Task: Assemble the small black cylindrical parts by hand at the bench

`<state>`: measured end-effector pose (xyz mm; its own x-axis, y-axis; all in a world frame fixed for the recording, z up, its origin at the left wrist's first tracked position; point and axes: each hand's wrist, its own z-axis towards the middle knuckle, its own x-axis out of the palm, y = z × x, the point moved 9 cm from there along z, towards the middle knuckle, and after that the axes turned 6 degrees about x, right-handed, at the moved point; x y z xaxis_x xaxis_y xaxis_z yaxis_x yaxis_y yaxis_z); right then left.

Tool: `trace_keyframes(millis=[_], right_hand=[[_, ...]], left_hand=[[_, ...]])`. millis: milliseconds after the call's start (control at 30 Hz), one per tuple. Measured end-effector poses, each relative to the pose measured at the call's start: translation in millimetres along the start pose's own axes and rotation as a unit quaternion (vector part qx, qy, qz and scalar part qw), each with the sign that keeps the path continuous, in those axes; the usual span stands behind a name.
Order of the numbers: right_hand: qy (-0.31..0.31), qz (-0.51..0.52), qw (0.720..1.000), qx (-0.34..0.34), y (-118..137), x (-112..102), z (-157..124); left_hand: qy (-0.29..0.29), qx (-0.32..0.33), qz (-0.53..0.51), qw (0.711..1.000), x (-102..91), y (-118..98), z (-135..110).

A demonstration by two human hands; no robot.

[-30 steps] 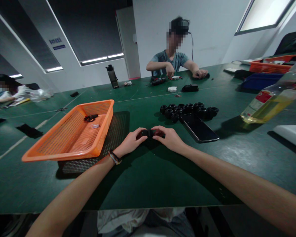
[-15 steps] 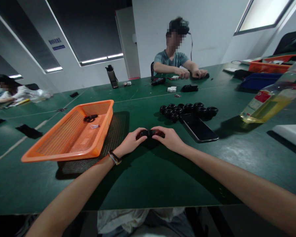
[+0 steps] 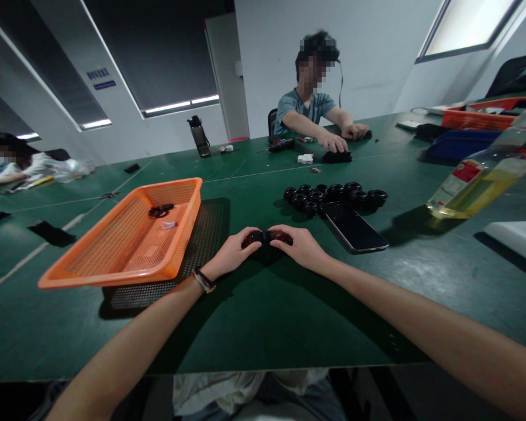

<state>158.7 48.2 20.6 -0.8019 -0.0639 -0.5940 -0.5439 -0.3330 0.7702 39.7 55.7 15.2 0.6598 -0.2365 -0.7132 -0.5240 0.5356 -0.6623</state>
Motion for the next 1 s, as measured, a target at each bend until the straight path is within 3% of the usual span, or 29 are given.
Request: trace_keyframes(millis=[700,1000], right_hand=[[-0.016,-0.022,0.999,-0.02,5.4,-3.0,-1.9],[-0.005,0.013,1.0,-0.023,5.2,-1.1,-2.3]], left_hand=[[-0.004,0.002,-0.006,1.0,0.0,-0.7,0.2],[0.0,0.001,-0.004,1.0,0.6,-1.8,0.2]])
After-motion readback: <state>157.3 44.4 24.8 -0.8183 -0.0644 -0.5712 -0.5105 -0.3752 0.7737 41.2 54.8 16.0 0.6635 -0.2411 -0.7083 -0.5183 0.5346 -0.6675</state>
